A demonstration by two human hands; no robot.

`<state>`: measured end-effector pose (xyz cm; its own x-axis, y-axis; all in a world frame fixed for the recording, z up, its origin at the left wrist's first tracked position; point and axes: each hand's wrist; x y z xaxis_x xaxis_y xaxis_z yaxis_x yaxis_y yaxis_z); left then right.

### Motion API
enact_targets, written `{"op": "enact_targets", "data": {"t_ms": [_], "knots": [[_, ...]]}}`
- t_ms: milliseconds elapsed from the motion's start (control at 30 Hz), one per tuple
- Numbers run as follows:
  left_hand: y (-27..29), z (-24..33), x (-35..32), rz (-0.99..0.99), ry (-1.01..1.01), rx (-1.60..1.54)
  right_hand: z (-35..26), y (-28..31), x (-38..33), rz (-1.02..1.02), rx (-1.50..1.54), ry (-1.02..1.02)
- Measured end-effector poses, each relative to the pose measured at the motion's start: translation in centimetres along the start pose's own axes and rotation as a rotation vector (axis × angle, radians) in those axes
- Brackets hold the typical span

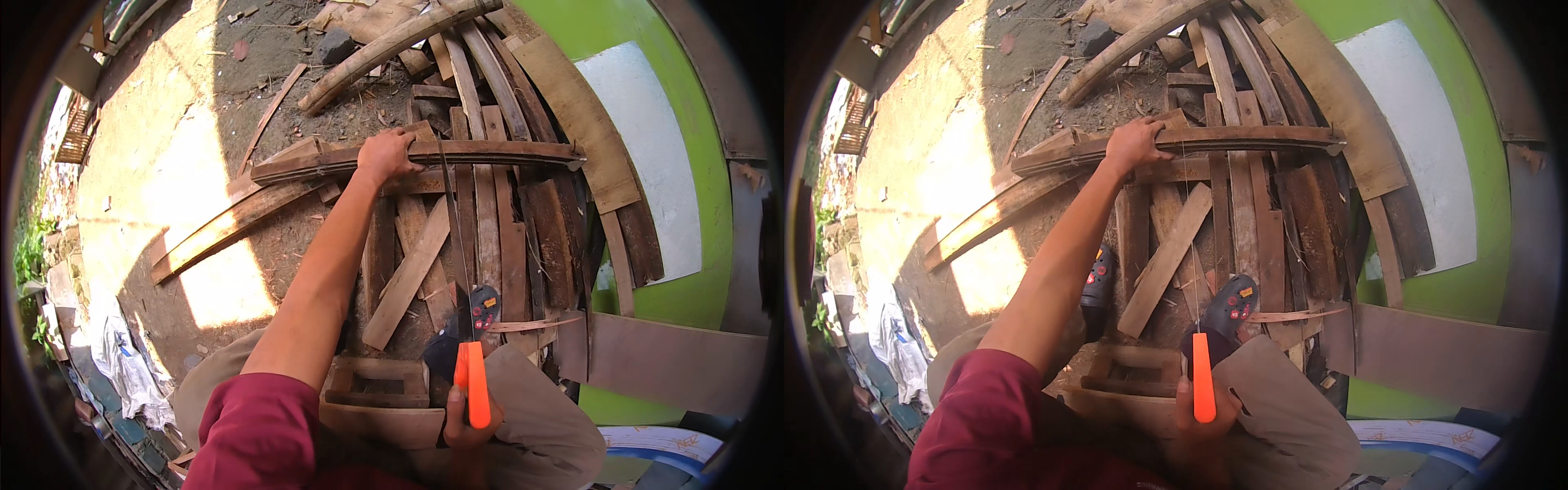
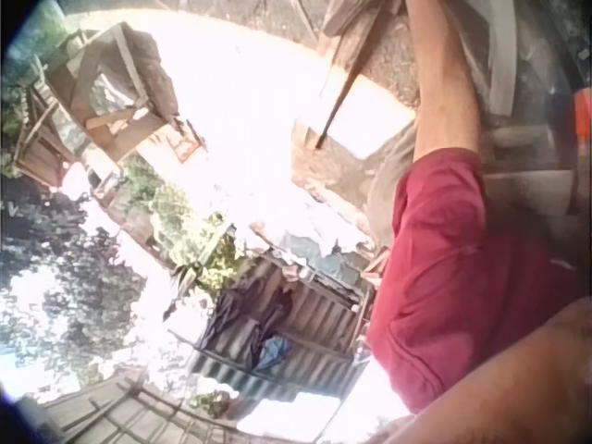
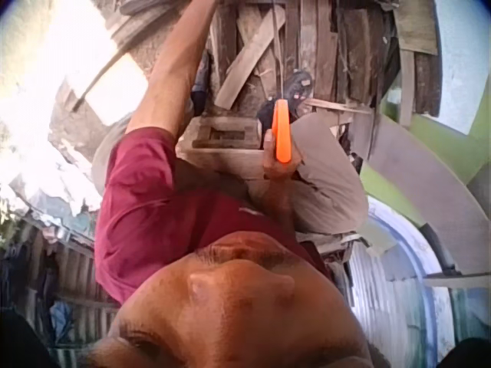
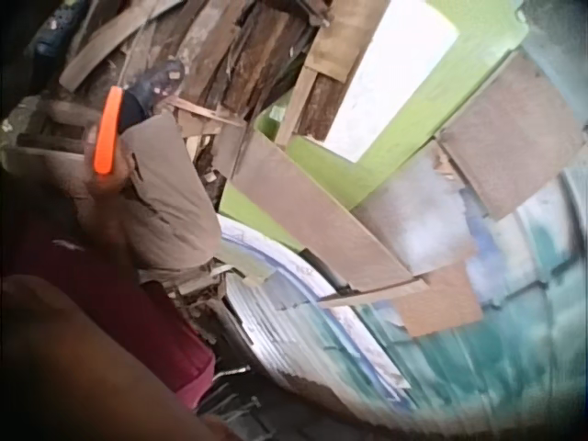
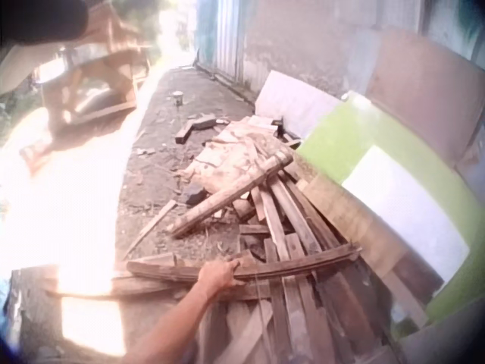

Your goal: The person uses a hand saw to cut a long metal strip while sitting on the ground. They hold the metal strip with one hand and saw with the other, repeatedly cutting along its length.

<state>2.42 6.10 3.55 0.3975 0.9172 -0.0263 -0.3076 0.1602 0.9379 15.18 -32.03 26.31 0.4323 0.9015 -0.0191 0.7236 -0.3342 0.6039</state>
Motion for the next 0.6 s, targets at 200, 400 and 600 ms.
{"op": "enact_targets", "data": {"t_ms": [200,400,600], "knots": [[-0.2,-0.3,0.6,-0.085,0.020,0.001,0.6,-4.6,4.0,0.063,0.078,0.020],[0.1,-0.5,0.9,-0.118,0.024,-0.064,2.1,-6.3,4.2,0.073,0.054,0.047],[-0.3,-2.5,1.5,-0.173,-0.048,-0.238,1.3,-6.5,3.0,0.033,0.165,-0.165]]}}
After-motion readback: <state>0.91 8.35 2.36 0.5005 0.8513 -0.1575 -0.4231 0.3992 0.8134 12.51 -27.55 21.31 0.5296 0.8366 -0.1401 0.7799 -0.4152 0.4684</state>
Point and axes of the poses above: each hand's wrist, its own x-axis towards the middle knuckle, its own y-axis out of the back of the hand, z = x × y, and after that the axes turned 6 degrees about z, right-handed
